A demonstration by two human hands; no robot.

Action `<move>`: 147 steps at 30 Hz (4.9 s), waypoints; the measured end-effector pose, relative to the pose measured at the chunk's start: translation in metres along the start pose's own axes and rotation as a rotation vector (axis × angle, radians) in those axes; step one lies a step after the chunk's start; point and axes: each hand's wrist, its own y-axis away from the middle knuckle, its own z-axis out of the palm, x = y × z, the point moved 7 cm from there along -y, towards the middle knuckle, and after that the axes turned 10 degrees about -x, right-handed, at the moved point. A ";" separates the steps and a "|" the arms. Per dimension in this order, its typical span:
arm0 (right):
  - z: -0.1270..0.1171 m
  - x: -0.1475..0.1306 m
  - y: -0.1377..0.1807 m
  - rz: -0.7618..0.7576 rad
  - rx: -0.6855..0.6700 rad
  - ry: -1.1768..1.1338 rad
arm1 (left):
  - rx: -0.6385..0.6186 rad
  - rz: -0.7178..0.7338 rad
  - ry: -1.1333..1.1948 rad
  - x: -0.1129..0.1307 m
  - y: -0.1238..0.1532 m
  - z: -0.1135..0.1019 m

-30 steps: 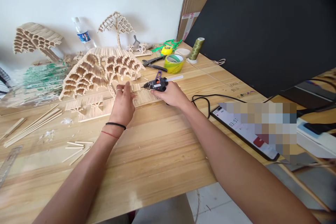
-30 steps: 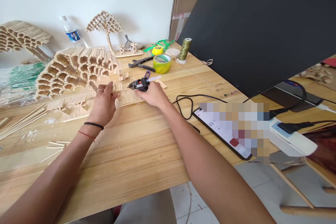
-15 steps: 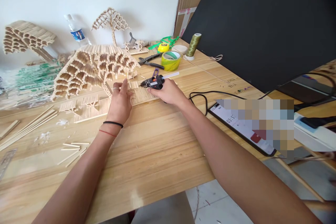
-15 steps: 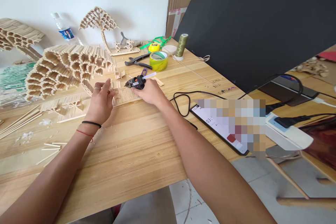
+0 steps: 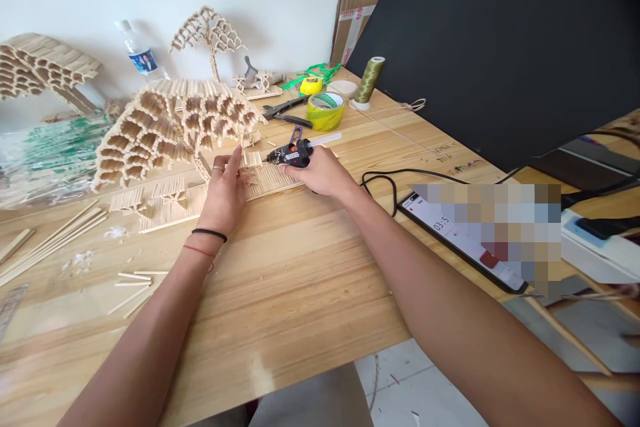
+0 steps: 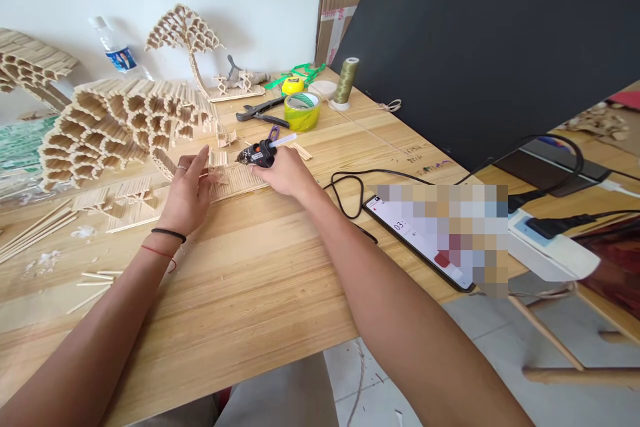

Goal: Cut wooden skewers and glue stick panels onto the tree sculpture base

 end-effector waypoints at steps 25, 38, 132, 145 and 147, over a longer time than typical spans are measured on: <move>0.001 -0.001 0.001 0.003 -0.017 0.026 | -0.001 -0.005 -0.010 0.003 0.000 0.000; -0.012 0.013 -0.006 -0.023 0.029 -0.068 | 0.005 -0.008 0.001 -0.001 0.000 0.003; -0.042 0.025 0.012 0.181 -0.260 -0.186 | -0.575 0.270 0.034 0.137 0.076 0.059; -0.040 0.038 0.010 0.223 -0.269 -0.122 | -0.575 0.269 0.037 0.138 0.074 0.058; -0.039 0.039 0.009 0.227 -0.260 -0.108 | -0.577 0.269 0.031 0.138 0.074 0.058</move>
